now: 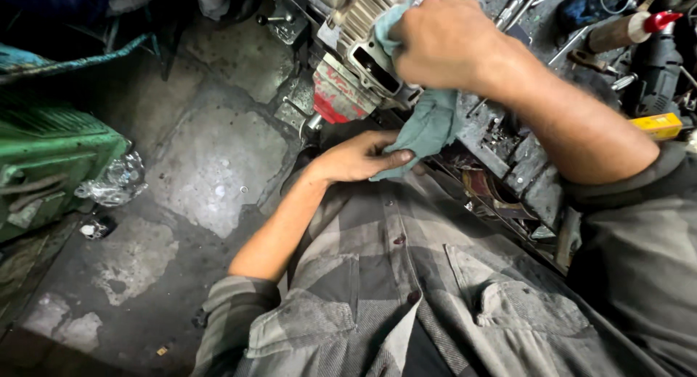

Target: The person sits at a cluttered workbench and wipes a small engine cylinder head with a cloth, turning it to clean different surfaces. They then handle the cylinder head by hand, fitting and pressing small metal components into its bore and repositioning it on the bench while talking with a coworker.

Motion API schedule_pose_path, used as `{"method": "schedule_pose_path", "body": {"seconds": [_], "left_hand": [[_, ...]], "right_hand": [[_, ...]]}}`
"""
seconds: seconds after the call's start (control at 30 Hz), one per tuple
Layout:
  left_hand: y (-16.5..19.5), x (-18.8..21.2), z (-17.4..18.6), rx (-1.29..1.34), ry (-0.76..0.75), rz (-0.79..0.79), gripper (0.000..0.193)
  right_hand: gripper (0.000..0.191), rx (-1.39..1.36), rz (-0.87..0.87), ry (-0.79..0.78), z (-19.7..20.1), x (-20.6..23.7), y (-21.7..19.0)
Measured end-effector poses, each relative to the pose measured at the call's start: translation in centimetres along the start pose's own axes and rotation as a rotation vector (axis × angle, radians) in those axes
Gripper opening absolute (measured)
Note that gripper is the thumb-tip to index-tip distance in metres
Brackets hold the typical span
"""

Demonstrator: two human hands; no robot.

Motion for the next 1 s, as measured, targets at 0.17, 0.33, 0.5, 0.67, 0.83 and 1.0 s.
{"method": "schedule_pose_path", "body": {"seconds": [0.17,0.33,0.5,0.67,0.83,1.0], "left_hand": [[-0.8,1.7,0.2,0.239,0.054,0.071,0.041],[-0.8,2.2,1.0,-0.2,0.16,0.207,0.04],[2.9,1.7,1.8,-0.484,0.155,0.232,0.069],[7.3,2.2,2.0,-0.459,-0.095,0.15,0.087],[9.0,-0.2,0.3,-0.633,-0.074,-0.035,0.072],[9.2,-2.5,-1.1,-0.676,-0.086,-0.079,0.03]], "right_hand": [[0.037,-1.043,-0.426,-0.069,-2.6,0.3,3.4],[0.043,-1.854,-0.428,-0.08,-6.5,3.9,2.7],[0.038,-2.432,0.057,0.118,-9.7,7.6,-0.4],[0.028,-1.41,0.41,-0.04,-8.1,12.2,2.0],[0.026,-0.945,0.394,0.142,-7.0,13.9,2.1],[0.037,-0.833,0.248,0.132,-8.5,14.0,3.4]]}}
Point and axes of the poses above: each hand's wrist, its own x-axis away from the middle knuckle, its own z-axis out of the back of the hand, y = z × x, the point moved 2 cm from there along -x, towards the middle knuckle, and after that the axes turned 5 degrees about -z, right-handed, at the moved point
